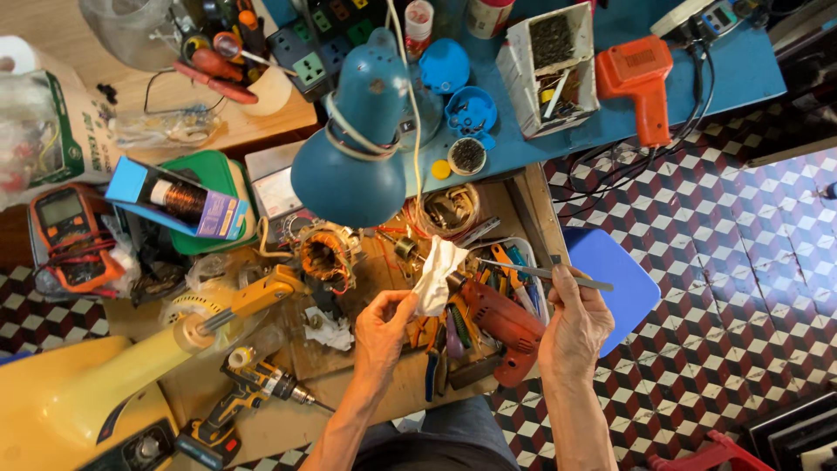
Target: The person works on a disassembled electrical motor on a cluttered workbench. They apply a liquid from a small bottle to the motor's internal components, then use a screwdriver to adjust and clean the windings and commutator area. The person repeatedly wipes the tool and parts with a tissue while manipulating the motor assembly.
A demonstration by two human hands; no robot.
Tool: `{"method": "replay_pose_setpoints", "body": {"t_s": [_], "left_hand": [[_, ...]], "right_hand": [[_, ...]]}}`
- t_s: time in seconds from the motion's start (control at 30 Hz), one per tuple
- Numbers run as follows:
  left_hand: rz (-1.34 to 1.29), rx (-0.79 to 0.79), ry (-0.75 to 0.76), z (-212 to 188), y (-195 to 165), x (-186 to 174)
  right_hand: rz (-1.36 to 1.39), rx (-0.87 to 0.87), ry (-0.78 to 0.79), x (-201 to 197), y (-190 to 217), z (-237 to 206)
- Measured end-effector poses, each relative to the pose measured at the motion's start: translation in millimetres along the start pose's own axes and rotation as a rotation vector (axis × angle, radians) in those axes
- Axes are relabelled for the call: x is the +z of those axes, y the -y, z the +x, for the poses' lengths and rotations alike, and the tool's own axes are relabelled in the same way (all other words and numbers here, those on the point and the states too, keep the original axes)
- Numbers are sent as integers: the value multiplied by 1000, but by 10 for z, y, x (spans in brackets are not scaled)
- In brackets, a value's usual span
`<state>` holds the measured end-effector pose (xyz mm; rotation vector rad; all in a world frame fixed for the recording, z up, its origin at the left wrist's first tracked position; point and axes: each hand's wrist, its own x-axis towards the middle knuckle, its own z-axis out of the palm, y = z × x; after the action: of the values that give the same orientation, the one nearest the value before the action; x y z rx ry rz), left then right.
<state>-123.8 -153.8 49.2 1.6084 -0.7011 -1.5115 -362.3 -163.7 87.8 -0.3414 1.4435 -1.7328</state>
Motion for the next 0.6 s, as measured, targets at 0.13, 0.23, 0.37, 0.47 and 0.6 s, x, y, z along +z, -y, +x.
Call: {"method": "replay_pose_setpoints", "body": {"t_s": [0.13,0.23,0.37,0.47,0.6], "left_hand": [[-182,-103,30,-119,258,-247],[-257,-93,50,-136,397,-458],[-280,-31,72,-151,542,-796],[-315,-76,45,-178,595,-1045],[-464,-126,72,-281,641,-1383]], "right_hand": [[-58,16,58,116,-12,-240],[-102,47,110,188,-95,-496],[-106,111,162,296,-354,-849],[-132,144,201,448,-666,-1118],[-202,240,221,563,-949,-1482]]}}
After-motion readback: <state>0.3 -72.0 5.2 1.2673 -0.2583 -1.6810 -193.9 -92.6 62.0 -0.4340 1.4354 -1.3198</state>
